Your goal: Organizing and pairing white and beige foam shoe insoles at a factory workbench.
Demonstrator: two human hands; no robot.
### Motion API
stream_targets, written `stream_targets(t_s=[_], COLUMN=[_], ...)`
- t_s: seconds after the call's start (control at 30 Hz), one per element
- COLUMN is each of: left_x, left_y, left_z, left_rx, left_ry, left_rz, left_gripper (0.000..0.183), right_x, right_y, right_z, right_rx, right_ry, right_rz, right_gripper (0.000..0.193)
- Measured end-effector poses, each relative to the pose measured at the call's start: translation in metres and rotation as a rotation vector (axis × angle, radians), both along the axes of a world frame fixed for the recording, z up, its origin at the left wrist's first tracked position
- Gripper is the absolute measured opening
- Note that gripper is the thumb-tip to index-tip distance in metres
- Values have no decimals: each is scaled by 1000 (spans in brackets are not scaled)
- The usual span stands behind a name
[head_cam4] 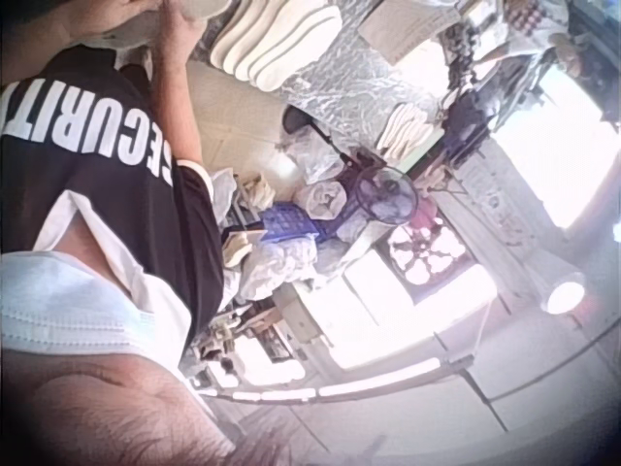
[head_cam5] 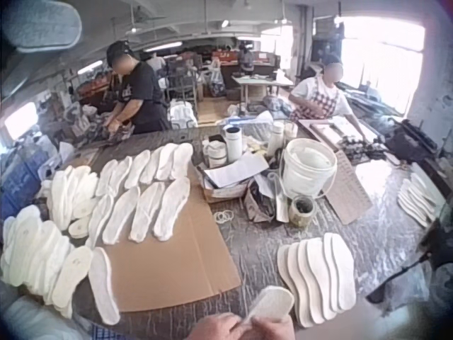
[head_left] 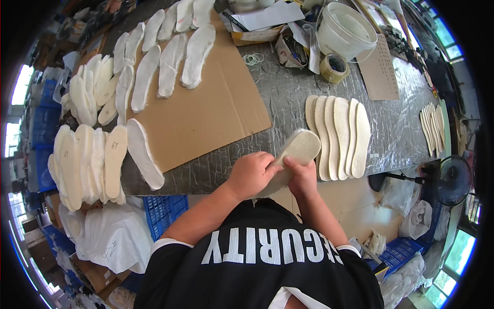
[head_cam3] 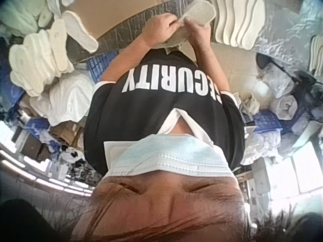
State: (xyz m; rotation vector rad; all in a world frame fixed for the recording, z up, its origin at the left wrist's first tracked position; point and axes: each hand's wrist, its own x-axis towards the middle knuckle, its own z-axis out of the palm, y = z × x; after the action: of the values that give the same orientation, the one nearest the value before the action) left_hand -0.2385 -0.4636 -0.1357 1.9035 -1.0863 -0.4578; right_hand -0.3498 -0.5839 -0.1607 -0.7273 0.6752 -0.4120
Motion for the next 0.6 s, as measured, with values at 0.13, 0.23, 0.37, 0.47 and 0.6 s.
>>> stream_targets(t_s=[0.13, 0.23, 0.37, 0.47, 0.6], left_x=[4, 17, 35, 57, 77], left_y=[11, 13, 39, 79, 165], left_z=[-10, -27, -34, -20, 2], left_rx=[6, 44, 78, 383, 11], left_ry=[26, 317, 550, 510, 601], left_rz=[2, -53, -80, -361, 239], left_gripper=[19, 19, 24, 26, 19], right_x=[2, 3, 5, 23, 51], right_y=[16, 16, 15, 20, 33], right_z=[-3, -12, -35, -22, -6], right_rx=[-94, -12, 288, 204, 85], right_ry=[87, 110, -62, -163, -144], right_rz=[3, 82, -42, 54, 251], right_gripper=[25, 22, 32, 32, 29])
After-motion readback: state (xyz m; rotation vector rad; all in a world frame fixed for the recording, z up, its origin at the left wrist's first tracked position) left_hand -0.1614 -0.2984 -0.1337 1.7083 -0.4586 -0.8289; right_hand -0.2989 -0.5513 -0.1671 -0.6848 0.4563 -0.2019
